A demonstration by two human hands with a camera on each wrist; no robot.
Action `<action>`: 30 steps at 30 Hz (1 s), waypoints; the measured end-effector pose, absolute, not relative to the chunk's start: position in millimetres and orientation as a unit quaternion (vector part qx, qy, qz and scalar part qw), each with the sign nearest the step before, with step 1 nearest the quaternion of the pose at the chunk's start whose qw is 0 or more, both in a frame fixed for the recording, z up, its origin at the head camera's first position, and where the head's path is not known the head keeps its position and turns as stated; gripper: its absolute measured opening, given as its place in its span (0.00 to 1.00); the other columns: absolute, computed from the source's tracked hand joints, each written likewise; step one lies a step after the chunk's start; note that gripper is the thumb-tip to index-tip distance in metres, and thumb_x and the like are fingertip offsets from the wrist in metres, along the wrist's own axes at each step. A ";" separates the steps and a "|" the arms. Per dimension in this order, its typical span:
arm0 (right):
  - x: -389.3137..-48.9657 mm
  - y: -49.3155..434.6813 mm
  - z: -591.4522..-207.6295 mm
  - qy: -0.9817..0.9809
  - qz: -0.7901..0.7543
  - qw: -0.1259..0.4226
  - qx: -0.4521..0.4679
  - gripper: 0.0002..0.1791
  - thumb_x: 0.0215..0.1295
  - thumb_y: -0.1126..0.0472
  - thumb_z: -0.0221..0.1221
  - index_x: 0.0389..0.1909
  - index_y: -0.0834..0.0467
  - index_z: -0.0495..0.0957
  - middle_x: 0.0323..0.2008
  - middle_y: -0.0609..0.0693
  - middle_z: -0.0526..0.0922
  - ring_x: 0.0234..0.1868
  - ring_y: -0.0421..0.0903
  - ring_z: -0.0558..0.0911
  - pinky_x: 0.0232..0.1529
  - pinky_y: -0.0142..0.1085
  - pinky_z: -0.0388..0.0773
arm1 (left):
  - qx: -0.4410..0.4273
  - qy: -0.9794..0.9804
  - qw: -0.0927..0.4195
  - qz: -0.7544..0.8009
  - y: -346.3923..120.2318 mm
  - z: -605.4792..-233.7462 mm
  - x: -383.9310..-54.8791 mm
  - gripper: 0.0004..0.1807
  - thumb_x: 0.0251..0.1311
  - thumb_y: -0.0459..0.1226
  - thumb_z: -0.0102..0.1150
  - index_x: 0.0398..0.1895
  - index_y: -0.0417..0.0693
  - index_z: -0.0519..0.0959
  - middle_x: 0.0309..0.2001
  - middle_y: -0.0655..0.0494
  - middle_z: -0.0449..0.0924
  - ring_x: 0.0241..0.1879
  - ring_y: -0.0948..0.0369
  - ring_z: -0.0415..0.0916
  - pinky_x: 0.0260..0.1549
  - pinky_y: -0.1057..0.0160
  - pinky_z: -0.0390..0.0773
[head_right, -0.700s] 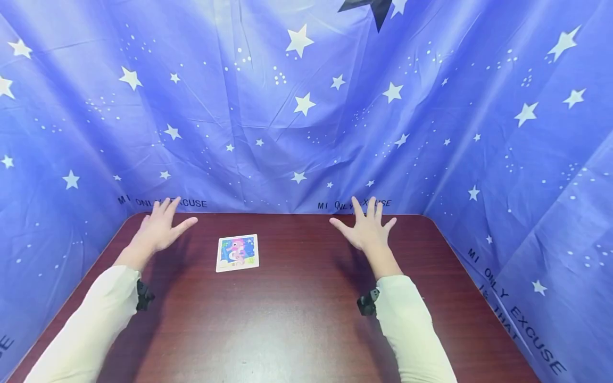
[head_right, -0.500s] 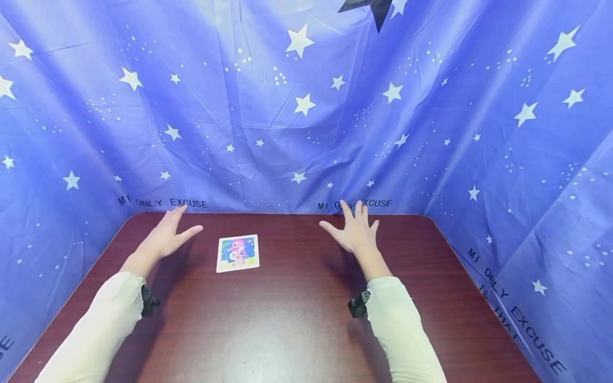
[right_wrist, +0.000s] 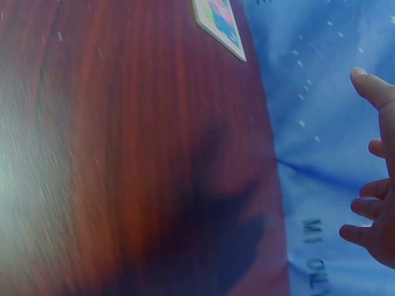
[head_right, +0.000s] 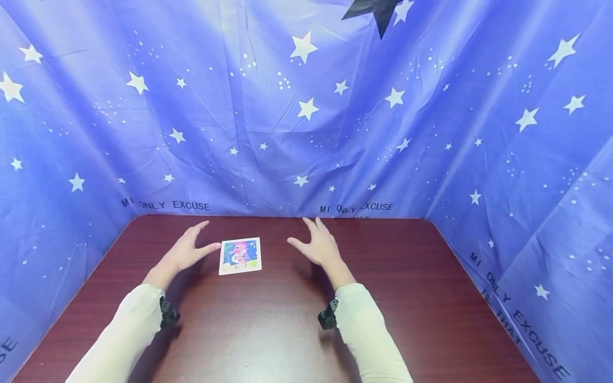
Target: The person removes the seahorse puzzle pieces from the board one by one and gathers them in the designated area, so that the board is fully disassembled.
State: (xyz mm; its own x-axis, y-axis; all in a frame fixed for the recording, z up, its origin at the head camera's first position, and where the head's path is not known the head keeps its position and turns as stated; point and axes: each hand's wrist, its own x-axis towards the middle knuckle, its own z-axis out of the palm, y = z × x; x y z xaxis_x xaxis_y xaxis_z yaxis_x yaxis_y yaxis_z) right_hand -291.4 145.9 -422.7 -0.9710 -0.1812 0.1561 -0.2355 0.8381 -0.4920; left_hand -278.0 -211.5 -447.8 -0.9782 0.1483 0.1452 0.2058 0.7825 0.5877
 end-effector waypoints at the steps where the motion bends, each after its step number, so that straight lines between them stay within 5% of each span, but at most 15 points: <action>1: -290.9 141.0 -425.4 -0.956 0.267 0.052 0.113 0.46 0.54 0.30 0.55 0.69 0.50 0.59 0.71 0.62 0.55 0.69 0.62 0.59 0.64 0.57 0.61 | -0.096 -0.941 0.045 -0.320 -209.1 -448.8 -276.9 0.47 0.56 0.53 0.60 0.70 0.37 0.52 0.67 0.33 0.56 0.67 0.41 0.55 0.64 0.41 0.57; 30: -276.2 47.3 -472.3 -0.945 0.258 0.003 0.200 0.35 0.56 0.42 0.60 0.61 0.58 0.70 0.62 0.59 0.70 0.65 0.55 0.67 0.64 0.46 0.65 | -0.102 -0.943 0.012 -0.316 -183.9 -479.8 -265.3 0.44 0.49 0.48 0.67 0.65 0.34 0.62 0.59 0.34 0.68 0.61 0.41 0.64 0.62 0.43 0.62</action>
State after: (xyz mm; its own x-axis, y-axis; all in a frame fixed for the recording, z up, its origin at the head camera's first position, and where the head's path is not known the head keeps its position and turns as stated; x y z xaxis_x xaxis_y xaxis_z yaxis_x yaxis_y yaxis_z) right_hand -276.2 47.3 -472.3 -0.9202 -0.3759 0.1090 -0.3791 0.7869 -0.4868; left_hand -265.3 -183.9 -479.8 -0.9790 0.1845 0.0862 0.1993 0.7802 0.5929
